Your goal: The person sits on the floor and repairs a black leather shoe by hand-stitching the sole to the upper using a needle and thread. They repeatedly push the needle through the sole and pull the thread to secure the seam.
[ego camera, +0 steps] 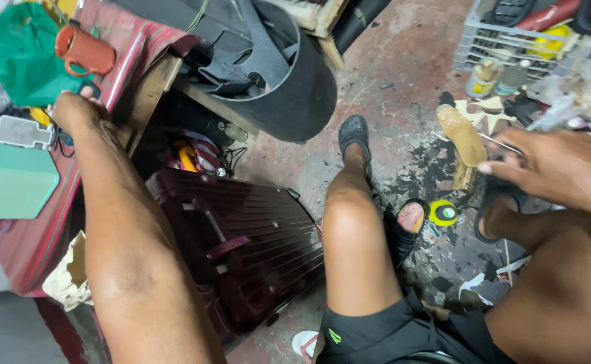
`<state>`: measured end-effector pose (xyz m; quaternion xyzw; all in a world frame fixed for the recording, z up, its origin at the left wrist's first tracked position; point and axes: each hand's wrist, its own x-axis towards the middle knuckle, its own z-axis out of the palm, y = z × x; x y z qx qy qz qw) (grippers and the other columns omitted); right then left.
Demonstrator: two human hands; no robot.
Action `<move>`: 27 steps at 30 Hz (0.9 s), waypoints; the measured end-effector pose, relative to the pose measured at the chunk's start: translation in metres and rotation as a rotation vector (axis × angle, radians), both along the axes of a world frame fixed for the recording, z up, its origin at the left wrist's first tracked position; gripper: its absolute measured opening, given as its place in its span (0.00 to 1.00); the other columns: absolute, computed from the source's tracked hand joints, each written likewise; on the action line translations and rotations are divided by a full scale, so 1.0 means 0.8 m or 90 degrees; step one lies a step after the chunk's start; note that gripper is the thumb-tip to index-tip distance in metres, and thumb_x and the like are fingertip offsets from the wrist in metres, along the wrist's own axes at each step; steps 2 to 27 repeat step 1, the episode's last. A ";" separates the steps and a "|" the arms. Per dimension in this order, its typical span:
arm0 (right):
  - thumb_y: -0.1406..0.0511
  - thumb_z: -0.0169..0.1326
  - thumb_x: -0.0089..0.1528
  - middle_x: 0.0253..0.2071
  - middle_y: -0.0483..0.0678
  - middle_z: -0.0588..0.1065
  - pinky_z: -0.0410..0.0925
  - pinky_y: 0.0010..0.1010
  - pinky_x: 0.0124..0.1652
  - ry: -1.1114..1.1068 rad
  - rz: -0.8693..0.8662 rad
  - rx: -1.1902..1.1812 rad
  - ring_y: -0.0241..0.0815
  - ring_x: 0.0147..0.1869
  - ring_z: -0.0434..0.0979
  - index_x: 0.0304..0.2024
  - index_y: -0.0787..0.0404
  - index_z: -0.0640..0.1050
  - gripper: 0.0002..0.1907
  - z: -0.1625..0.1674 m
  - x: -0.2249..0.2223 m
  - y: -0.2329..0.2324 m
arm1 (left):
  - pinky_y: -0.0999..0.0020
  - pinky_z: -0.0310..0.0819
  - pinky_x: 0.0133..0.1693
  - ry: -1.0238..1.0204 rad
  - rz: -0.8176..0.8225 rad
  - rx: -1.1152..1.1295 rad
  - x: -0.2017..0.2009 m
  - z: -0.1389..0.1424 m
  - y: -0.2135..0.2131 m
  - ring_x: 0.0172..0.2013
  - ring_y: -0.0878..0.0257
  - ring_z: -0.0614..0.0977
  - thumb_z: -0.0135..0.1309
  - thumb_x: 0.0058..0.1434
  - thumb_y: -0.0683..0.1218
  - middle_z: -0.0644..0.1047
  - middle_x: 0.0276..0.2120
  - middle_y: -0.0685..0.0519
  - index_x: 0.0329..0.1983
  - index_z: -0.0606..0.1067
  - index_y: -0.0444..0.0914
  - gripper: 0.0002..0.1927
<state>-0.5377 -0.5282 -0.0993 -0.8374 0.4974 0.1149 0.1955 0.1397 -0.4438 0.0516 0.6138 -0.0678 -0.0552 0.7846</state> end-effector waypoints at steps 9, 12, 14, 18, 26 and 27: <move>0.42 0.54 0.59 0.37 0.48 0.84 0.75 0.43 0.43 0.003 0.006 0.004 0.53 0.40 0.86 0.59 0.46 0.76 0.30 -0.004 0.013 -0.006 | 0.67 0.63 0.19 0.019 0.018 -0.007 0.016 -0.004 -0.001 0.16 0.60 0.70 0.46 0.59 0.40 0.79 0.26 0.41 0.47 0.66 0.36 0.12; 0.42 0.54 0.59 0.37 0.48 0.84 0.75 0.43 0.43 0.003 0.006 0.004 0.53 0.40 0.86 0.59 0.46 0.76 0.30 -0.004 0.013 -0.006 | 0.67 0.63 0.19 0.019 0.018 -0.007 0.016 -0.004 -0.001 0.16 0.60 0.70 0.46 0.59 0.40 0.79 0.26 0.41 0.47 0.66 0.36 0.12; 0.42 0.54 0.59 0.37 0.48 0.84 0.75 0.43 0.43 0.003 0.006 0.004 0.53 0.40 0.86 0.59 0.46 0.76 0.30 -0.004 0.013 -0.006 | 0.67 0.63 0.19 0.019 0.018 -0.007 0.016 -0.004 -0.001 0.16 0.60 0.70 0.46 0.59 0.40 0.79 0.26 0.41 0.47 0.66 0.36 0.12; 0.42 0.54 0.59 0.37 0.48 0.84 0.75 0.43 0.43 0.003 0.006 0.004 0.53 0.40 0.86 0.59 0.46 0.76 0.30 -0.004 0.013 -0.006 | 0.67 0.63 0.19 0.019 0.018 -0.007 0.016 -0.004 -0.001 0.16 0.60 0.70 0.46 0.59 0.40 0.79 0.26 0.41 0.47 0.66 0.36 0.12; 0.42 0.54 0.59 0.37 0.48 0.84 0.75 0.43 0.43 0.003 0.006 0.004 0.53 0.40 0.86 0.59 0.46 0.76 0.30 -0.004 0.013 -0.006 | 0.67 0.63 0.19 0.019 0.018 -0.007 0.016 -0.004 -0.001 0.16 0.60 0.70 0.46 0.59 0.40 0.79 0.26 0.41 0.47 0.66 0.36 0.12; 0.42 0.54 0.59 0.37 0.48 0.84 0.75 0.43 0.43 0.003 0.006 0.004 0.53 0.40 0.86 0.59 0.46 0.76 0.30 -0.004 0.013 -0.006 | 0.67 0.63 0.19 0.019 0.018 -0.007 0.016 -0.004 -0.001 0.16 0.60 0.70 0.46 0.59 0.40 0.79 0.26 0.41 0.47 0.66 0.36 0.12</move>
